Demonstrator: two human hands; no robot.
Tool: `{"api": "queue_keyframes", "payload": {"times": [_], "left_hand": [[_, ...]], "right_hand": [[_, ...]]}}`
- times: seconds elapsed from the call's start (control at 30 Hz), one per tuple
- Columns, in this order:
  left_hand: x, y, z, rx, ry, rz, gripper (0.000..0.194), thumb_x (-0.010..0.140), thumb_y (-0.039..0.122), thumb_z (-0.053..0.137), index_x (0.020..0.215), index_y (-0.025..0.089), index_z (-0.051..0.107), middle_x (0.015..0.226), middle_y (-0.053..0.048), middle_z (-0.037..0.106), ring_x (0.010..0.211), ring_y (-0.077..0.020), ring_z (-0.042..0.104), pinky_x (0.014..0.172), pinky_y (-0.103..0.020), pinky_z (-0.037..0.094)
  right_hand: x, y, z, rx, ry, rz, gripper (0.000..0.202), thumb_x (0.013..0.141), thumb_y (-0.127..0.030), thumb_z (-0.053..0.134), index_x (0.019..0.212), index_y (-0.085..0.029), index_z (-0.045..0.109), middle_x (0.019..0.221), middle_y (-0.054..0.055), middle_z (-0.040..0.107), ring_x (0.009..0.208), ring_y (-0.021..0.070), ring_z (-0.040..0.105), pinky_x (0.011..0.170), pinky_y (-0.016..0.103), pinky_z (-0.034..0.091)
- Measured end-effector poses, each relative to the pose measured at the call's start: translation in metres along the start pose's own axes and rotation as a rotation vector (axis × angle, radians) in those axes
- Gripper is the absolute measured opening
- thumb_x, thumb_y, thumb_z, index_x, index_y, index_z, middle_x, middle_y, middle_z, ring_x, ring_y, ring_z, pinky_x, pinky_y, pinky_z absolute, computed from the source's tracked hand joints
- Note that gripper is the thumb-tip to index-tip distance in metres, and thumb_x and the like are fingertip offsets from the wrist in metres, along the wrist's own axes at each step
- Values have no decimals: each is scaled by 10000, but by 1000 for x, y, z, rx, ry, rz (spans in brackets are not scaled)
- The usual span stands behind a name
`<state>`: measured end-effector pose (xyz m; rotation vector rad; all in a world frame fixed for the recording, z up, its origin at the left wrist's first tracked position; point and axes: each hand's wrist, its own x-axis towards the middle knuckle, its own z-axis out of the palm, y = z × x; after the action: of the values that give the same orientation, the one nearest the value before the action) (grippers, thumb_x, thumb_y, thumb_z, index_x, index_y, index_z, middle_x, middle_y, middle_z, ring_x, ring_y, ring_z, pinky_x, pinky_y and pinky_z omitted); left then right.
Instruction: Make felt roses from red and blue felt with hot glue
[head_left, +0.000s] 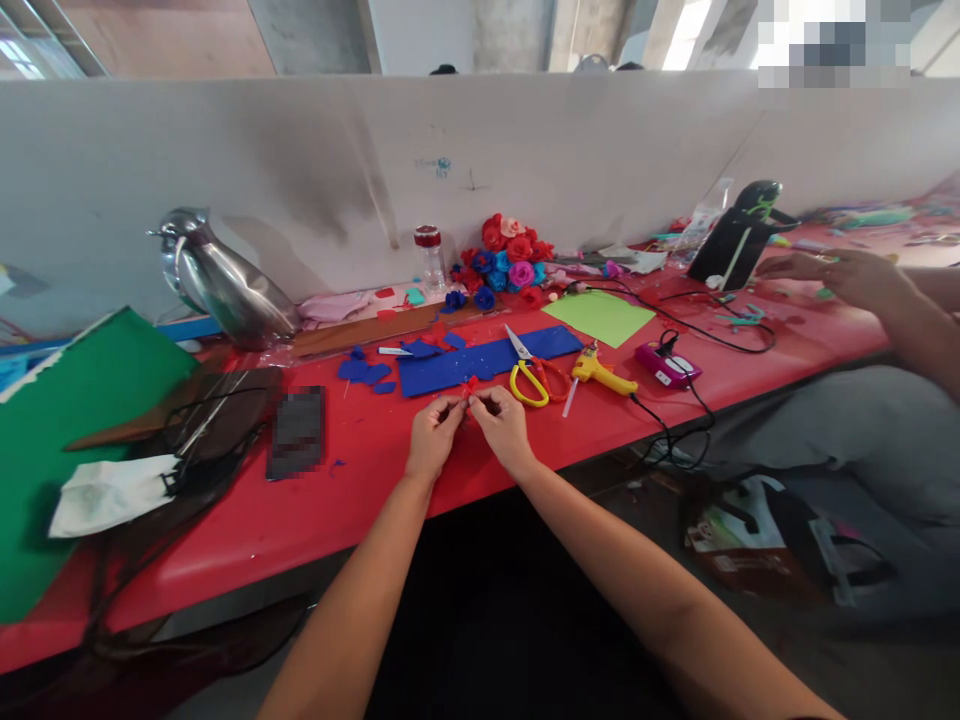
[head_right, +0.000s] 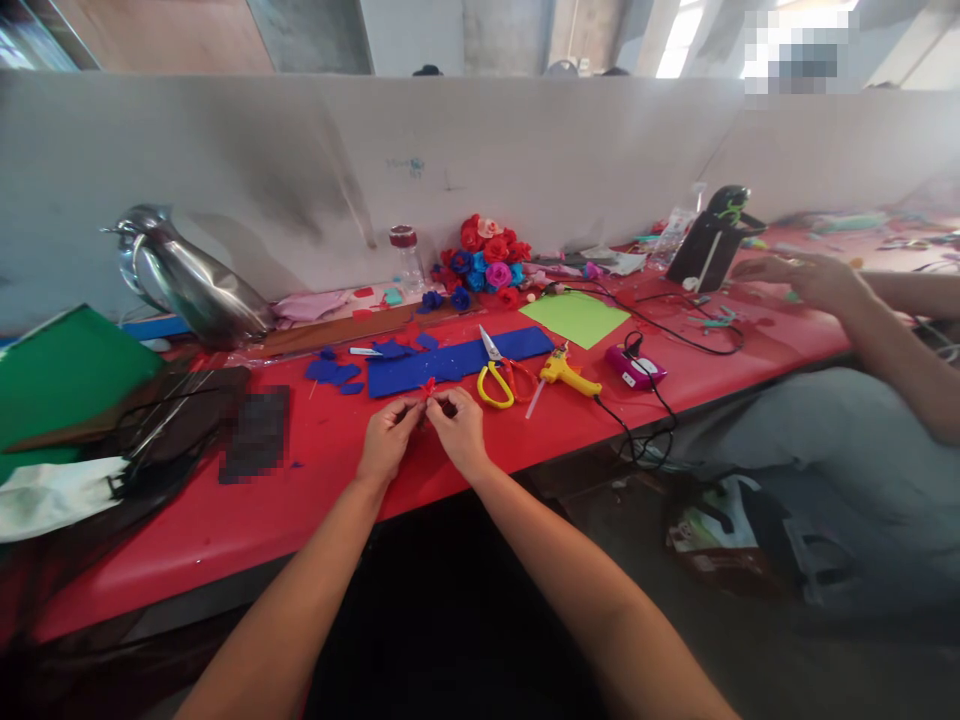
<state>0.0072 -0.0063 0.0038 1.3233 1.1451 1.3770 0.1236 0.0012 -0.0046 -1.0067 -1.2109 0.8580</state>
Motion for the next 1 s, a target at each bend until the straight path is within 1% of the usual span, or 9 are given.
{"api": "queue_keyframes", "payload": {"times": [0.17, 0.33, 0.47, 0.57, 0.7, 0.77, 0.83, 0.9, 1.0], "left_hand": [[1, -2, 0, -33, 9, -3, 202, 770, 368, 674, 803, 175, 721, 668, 12, 637, 606, -128, 534, 626, -257, 430], [1, -2, 1, -28, 46, 14, 153, 741, 324, 691, 791, 180, 711, 766, -17, 695, 732, -159, 599, 730, -280, 456], [2, 0, 0, -68, 119, 55, 144, 715, 302, 716, 814, 200, 738, 887, -32, 712, 861, -184, 626, 799, -301, 463], [3, 0, -1, -160, 140, 38, 121, 657, 284, 774, 742, 203, 747, 883, -23, 698, 890, -183, 615, 829, -303, 457], [5, 0, -5, -330, 83, -56, 160, 596, 281, 828, 666, 193, 715, 766, 5, 668, 798, -145, 589, 807, -280, 448], [6, 0, -7, -374, 52, -89, 213, 584, 325, 837, 660, 191, 689, 726, 12, 653, 735, -133, 579, 761, -277, 456], [6, 1, -9, -396, 30, -90, 244, 603, 365, 825, 676, 194, 667, 702, 20, 638, 686, -124, 567, 722, -271, 458], [5, 1, -9, -334, 1, -41, 223, 659, 368, 795, 691, 194, 660, 662, 29, 610, 644, -113, 540, 693, -258, 450], [2, 1, -8, -141, -42, 59, 173, 743, 347, 732, 713, 187, 673, 652, 22, 610, 637, -124, 535, 686, -261, 449]], "right_hand": [[0, 4, 1, 60, -44, 42, 146, 772, -349, 640, 750, -205, 643, 736, 10, 621, 667, 155, 563, 646, 294, 457], [2, 6, 0, 104, -53, 69, 185, 762, -382, 667, 766, -198, 645, 747, 5, 642, 685, 147, 569, 663, 284, 459], [2, 6, 0, 117, -71, 94, 208, 762, -401, 667, 774, -194, 655, 692, -11, 618, 596, 125, 504, 580, 269, 413], [0, 3, 0, 110, -96, 105, 199, 752, -391, 675, 769, -192, 669, 660, -16, 602, 567, 120, 467, 554, 270, 385], [-1, -2, -1, 120, -117, 91, 182, 727, -362, 705, 696, -196, 637, 644, -22, 583, 577, 117, 457, 562, 267, 364], [-2, -5, -2, 191, -141, 103, 180, 726, -360, 704, 708, -201, 624, 633, -32, 568, 568, 112, 456, 558, 263, 359], [-1, -6, -2, 283, -167, 143, 176, 742, -373, 690, 761, -206, 635, 619, -41, 558, 556, 109, 458, 551, 258, 354], [0, -5, -2, 362, -200, 200, 192, 752, -391, 685, 802, -208, 655, 608, -41, 557, 553, 108, 461, 548, 254, 345], [3, -1, -3, 459, -243, 274, 227, 751, -427, 694, 789, -203, 678, 608, -29, 566, 571, 111, 465, 555, 253, 337]]}}
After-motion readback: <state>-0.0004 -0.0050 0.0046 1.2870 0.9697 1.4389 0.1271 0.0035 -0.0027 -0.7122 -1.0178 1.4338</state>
